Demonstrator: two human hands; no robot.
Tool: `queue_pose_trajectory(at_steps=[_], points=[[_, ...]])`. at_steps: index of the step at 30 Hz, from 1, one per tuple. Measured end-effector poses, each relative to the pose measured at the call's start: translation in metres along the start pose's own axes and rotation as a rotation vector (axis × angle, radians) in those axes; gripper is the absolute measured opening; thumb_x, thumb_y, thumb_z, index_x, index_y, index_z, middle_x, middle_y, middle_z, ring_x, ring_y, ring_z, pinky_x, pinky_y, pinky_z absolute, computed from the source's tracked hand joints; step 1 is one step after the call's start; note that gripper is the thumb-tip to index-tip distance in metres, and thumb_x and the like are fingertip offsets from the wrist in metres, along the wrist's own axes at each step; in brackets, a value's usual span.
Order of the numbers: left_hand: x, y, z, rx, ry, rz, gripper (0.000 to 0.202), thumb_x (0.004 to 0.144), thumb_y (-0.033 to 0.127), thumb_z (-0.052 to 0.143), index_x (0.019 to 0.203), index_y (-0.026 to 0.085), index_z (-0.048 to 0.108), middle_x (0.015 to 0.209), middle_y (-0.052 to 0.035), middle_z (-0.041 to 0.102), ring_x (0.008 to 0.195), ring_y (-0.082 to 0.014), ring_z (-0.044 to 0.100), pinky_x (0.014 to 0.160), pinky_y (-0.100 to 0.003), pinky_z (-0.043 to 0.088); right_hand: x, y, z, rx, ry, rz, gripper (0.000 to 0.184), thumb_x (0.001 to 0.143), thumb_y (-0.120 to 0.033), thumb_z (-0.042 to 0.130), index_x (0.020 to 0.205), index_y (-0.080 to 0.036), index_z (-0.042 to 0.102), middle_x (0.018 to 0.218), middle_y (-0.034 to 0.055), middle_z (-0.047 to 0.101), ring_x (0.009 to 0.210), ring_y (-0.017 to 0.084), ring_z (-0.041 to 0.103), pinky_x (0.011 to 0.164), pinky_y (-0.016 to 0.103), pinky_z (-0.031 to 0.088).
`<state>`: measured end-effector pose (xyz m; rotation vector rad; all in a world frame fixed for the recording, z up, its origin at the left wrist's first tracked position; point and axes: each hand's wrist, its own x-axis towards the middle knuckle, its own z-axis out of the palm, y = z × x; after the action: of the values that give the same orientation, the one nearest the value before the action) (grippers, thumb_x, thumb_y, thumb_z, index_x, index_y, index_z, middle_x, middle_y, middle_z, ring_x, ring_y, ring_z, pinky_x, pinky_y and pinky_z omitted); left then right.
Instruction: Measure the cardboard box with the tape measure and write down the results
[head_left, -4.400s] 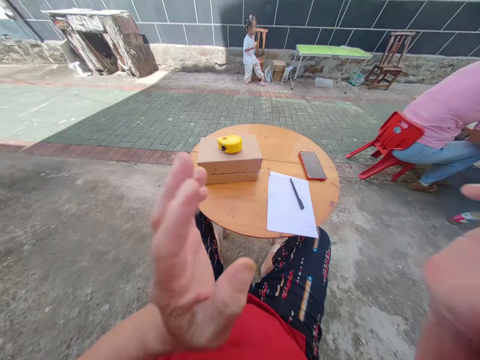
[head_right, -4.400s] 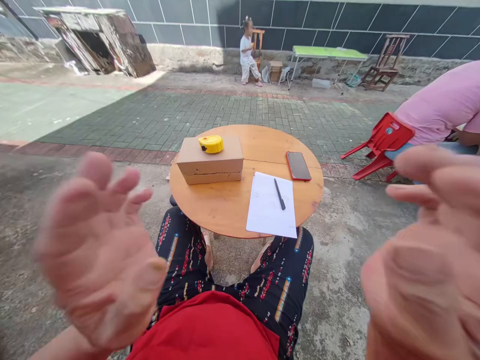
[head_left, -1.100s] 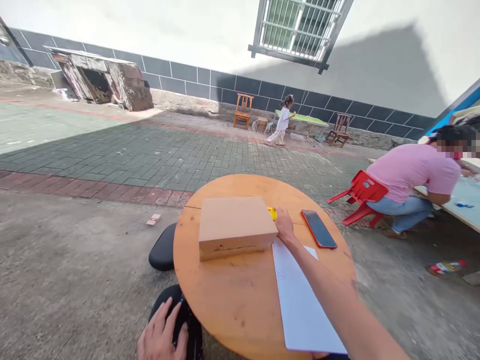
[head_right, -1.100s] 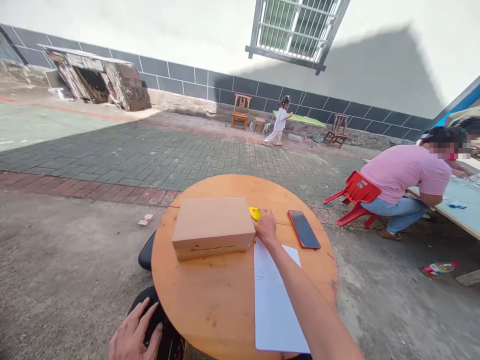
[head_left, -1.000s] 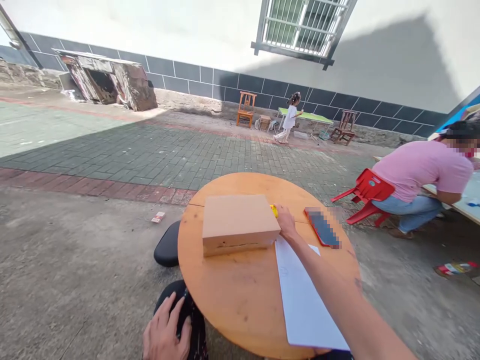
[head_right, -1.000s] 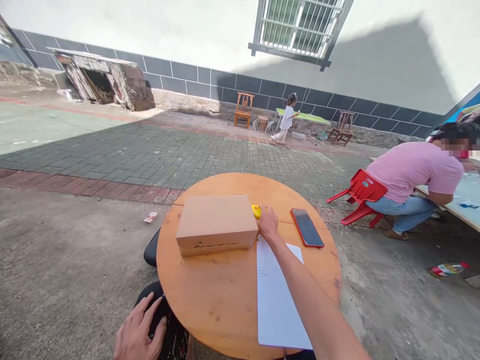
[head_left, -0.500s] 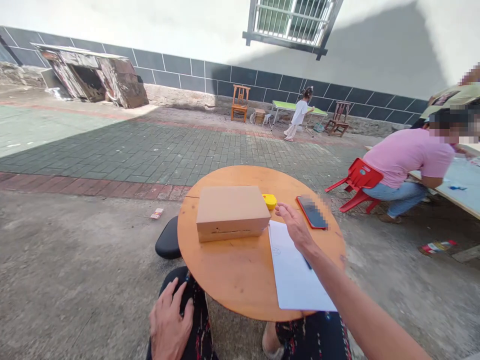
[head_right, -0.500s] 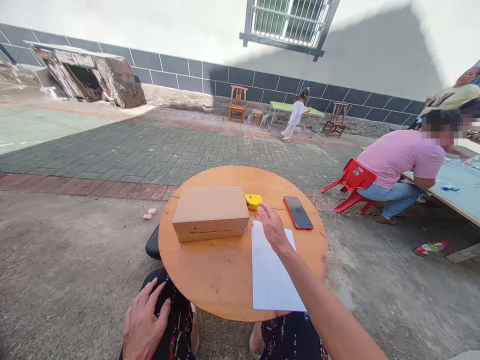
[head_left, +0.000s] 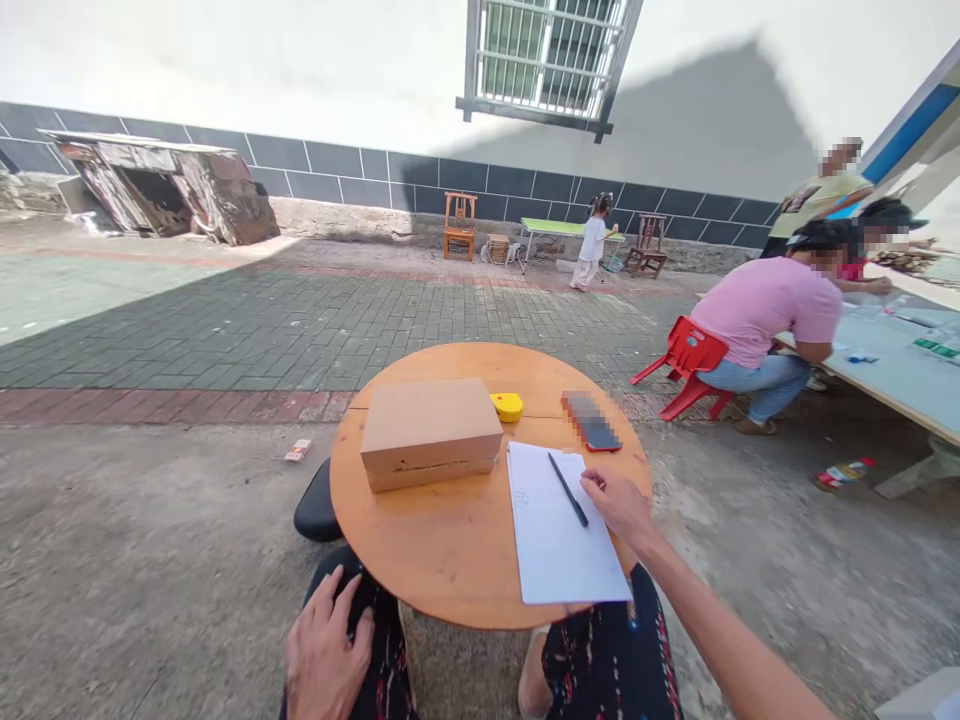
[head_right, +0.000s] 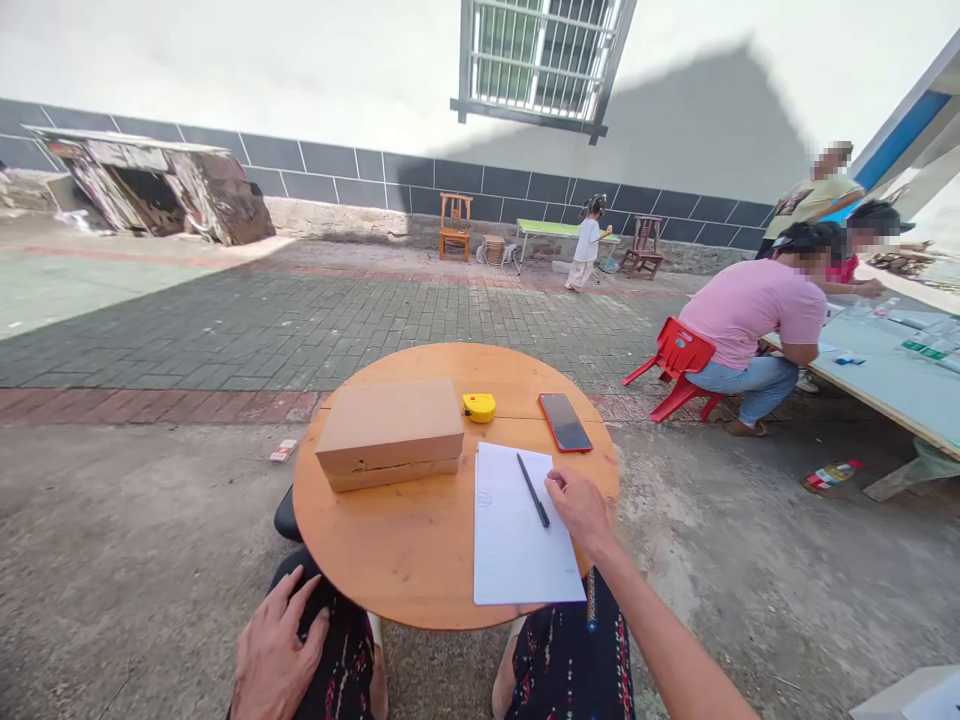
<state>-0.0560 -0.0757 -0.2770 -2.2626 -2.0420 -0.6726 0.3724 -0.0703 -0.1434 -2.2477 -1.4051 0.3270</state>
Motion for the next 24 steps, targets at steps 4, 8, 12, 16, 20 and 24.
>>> queue_pose_trajectory(at_steps=[4,8,12,16,20,24], points=[[-0.001,0.0,0.0,0.005,-0.009,0.009,0.043,0.089,0.034,0.037,0.116,0.015,0.064,0.135,-0.014,0.054,0.125,-0.0296,0.046,0.101,-0.046,0.039,0.0,0.005,-0.006,-0.01,-0.016,-0.022,0.025,0.083,-0.033,0.046,0.085,-0.022,0.068,0.078,0.003,0.071,0.074,0.021,0.065,0.065,0.031,0.041],[-0.001,0.002,-0.001,0.014,-0.019,-0.006,0.041,0.087,0.032,0.04,0.117,0.017,0.063,0.136,-0.0129,0.053,0.127,-0.0294,0.045,0.102,-0.047,0.038,0.011,-0.007,-0.008,-0.002,-0.036,-0.083,0.027,0.084,-0.034,0.046,0.094,-0.021,0.068,0.084,0.0049,0.072,0.075,0.022,0.066,0.068,0.032,0.046],[0.001,0.003,0.002,0.028,-0.025,0.0,0.04,0.086,0.03,0.042,0.117,0.018,0.064,0.136,-0.013,0.053,0.126,-0.0301,0.046,0.102,-0.047,0.039,0.049,-0.049,0.003,0.025,-0.035,-0.211,0.038,0.082,-0.031,0.054,0.118,-0.02,0.062,0.118,0.0075,0.067,0.1,0.022,0.064,0.085,0.033,0.047],[0.001,0.0,0.006,0.049,-0.014,0.009,0.041,0.086,0.031,0.042,0.117,0.017,0.064,0.135,-0.0135,0.054,0.126,-0.0307,0.046,0.101,-0.047,0.04,0.103,-0.094,0.03,0.036,-0.041,-0.303,0.058,0.074,-0.025,0.064,0.131,-0.02,0.054,0.137,0.0093,0.054,0.124,0.026,0.048,0.102,0.036,0.036],[0.0,-0.01,0.013,0.047,-0.024,-0.018,0.04,0.084,0.032,0.046,0.118,0.022,0.064,0.136,-0.0101,0.054,0.128,-0.0295,0.046,0.101,-0.046,0.041,0.143,-0.116,0.062,0.055,-0.085,-0.325,0.065,0.062,-0.018,0.072,0.126,-0.019,0.057,0.134,0.0111,0.055,0.122,0.028,0.048,0.102,0.037,0.035],[-0.002,-0.026,0.018,-0.037,-0.021,-0.077,0.04,0.084,0.035,0.046,0.118,0.023,0.064,0.136,-0.0098,0.054,0.128,-0.0308,0.046,0.099,-0.049,0.042,0.155,-0.107,0.068,0.093,-0.072,-0.306,0.05,0.064,-0.022,0.071,0.114,-0.019,0.065,0.117,0.0109,0.066,0.11,0.027,0.057,0.095,0.037,0.041]])
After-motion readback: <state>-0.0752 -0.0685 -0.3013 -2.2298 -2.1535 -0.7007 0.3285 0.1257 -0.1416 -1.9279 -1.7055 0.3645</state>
